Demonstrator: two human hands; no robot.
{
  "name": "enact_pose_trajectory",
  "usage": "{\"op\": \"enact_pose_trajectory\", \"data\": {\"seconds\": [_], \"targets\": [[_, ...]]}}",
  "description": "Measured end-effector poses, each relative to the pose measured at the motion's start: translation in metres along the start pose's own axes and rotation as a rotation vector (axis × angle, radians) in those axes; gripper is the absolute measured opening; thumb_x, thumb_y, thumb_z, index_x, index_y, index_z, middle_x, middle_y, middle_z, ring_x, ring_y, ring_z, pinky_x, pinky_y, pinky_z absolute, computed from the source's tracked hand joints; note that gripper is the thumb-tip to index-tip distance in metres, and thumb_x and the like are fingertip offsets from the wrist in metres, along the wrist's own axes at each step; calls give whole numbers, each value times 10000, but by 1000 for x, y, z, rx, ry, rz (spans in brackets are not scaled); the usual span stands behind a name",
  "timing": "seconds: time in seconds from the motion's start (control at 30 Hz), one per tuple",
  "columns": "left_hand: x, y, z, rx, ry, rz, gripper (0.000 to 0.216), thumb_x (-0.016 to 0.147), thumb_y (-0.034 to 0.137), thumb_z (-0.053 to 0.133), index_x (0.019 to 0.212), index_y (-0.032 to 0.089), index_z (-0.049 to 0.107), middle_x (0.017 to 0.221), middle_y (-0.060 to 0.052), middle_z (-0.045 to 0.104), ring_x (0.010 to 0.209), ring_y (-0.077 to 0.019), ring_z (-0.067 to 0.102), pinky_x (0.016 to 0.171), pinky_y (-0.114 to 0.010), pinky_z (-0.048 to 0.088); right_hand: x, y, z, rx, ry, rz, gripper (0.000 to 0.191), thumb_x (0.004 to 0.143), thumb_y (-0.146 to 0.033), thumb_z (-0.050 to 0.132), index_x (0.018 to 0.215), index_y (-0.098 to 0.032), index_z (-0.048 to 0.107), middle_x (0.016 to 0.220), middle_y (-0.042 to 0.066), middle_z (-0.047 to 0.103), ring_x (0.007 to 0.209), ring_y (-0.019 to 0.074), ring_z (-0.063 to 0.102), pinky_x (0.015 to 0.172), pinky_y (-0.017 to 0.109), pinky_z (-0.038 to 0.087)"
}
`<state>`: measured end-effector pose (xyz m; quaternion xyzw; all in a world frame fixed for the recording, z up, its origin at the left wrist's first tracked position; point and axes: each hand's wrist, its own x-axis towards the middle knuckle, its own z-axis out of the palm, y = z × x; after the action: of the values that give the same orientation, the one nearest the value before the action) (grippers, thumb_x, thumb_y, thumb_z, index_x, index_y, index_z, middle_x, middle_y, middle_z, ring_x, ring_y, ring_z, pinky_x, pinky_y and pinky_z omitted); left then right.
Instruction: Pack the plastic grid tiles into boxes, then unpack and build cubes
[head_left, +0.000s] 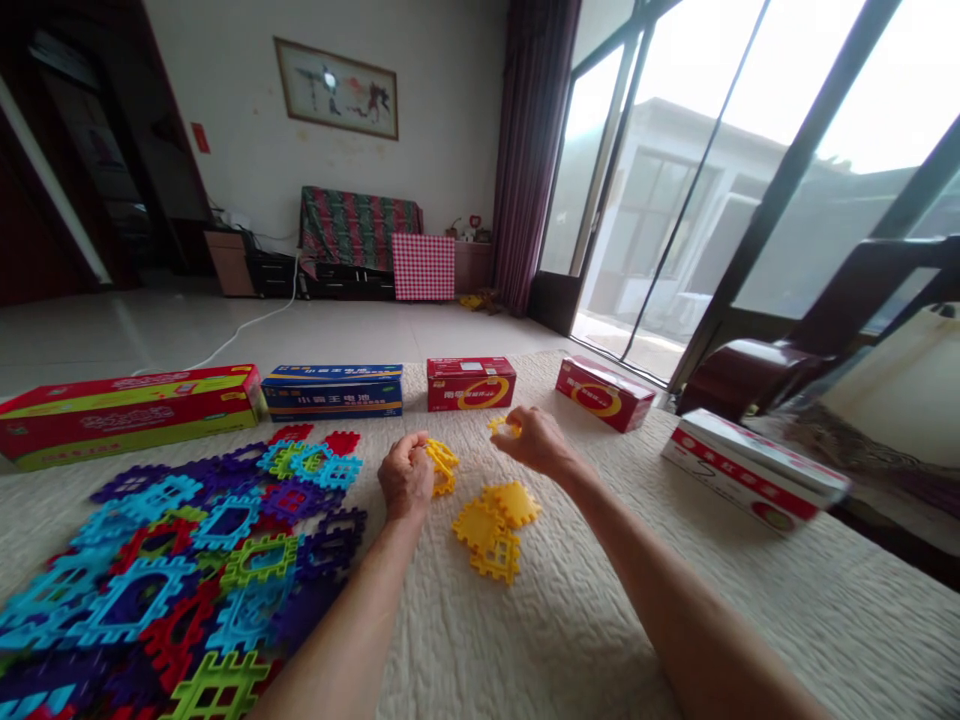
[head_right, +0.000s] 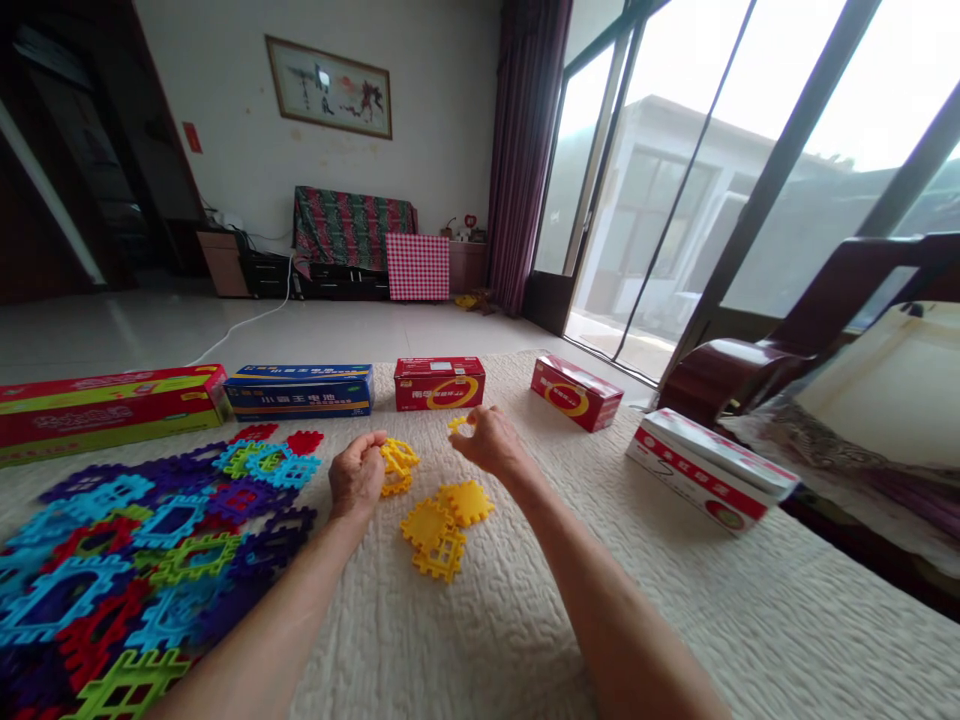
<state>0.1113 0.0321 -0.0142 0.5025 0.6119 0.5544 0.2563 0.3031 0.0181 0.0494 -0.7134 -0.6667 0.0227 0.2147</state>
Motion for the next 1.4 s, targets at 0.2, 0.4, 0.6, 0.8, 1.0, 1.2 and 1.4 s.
{"op": "enact_pose_trajectory", "data": {"seconds": [0.2, 0.4, 0.6, 0.8, 1.0, 1.2, 1.4], "targets": [[0, -1, 1, -3, 1, 7, 334, 767, 101, 455, 943, 158, 734, 1025, -66, 744, 990, -213, 673, 958, -342, 502, 21, 43, 14, 69, 265, 127, 311, 758, -415, 665, 950, -174, 702, 990, 87, 660, 872, 206, 618, 791, 311, 445], [1, -4, 2, 0, 7, 9, 342, 752, 99, 452, 931, 159, 736, 1010, -68, 745, 975, -218, 678, 943, -355, 512, 27, 59, 34, 27, 297, 108, 291, 761, -417, 651, 922, -182, 708, 976, 91, 668, 889, 230, 612, 808, 334, 440], [0, -3, 2, 20, 3, 19, 340, 751, 98, 452, 928, 153, 737, 1007, -75, 744, 970, -229, 676, 937, -366, 510, 29, 64, 40, 28, 304, 100, 332, 767, -431, 643, 967, -172, 700, 1023, 116, 663, 929, 255, 606, 827, 360, 450], [-1, 3, -1, 14, 9, 10, 351, 751, 79, 439, 911, 161, 741, 1000, -70, 748, 971, -211, 681, 931, -335, 512, 20, 54, 36, 214, 495, -93, 213, 826, -338, 554, 904, -183, 678, 987, 91, 666, 841, 210, 624, 799, 349, 467], [-2, 5, -1, 22, 12, 28, 364, 746, 70, 426, 895, 157, 746, 991, -71, 752, 970, -207, 684, 930, -318, 508, -9, 26, 35, 523, 265, -330, 132, 800, -244, 542, 840, -195, 658, 800, 31, 663, 713, 155, 610, 671, 279, 481], [-1, 4, 0, 57, 20, 58, 371, 734, 76, 422, 887, 162, 749, 956, -65, 758, 937, -202, 690, 903, -293, 509, -19, 9, 38, 613, -42, -418, 335, 739, -167, 556, 1057, -222, 646, 1065, 46, 678, 920, 172, 633, 686, 263, 515], [-1, 1, 1, 62, 5, 100, 381, 739, 83, 411, 900, 163, 747, 940, -65, 759, 916, -199, 691, 879, -288, 518, -10, -12, 59, 473, -49, -512, 481, 706, -55, 545, 1151, -219, 622, 1200, 52, 662, 947, 161, 649, 823, 283, 516]]}}
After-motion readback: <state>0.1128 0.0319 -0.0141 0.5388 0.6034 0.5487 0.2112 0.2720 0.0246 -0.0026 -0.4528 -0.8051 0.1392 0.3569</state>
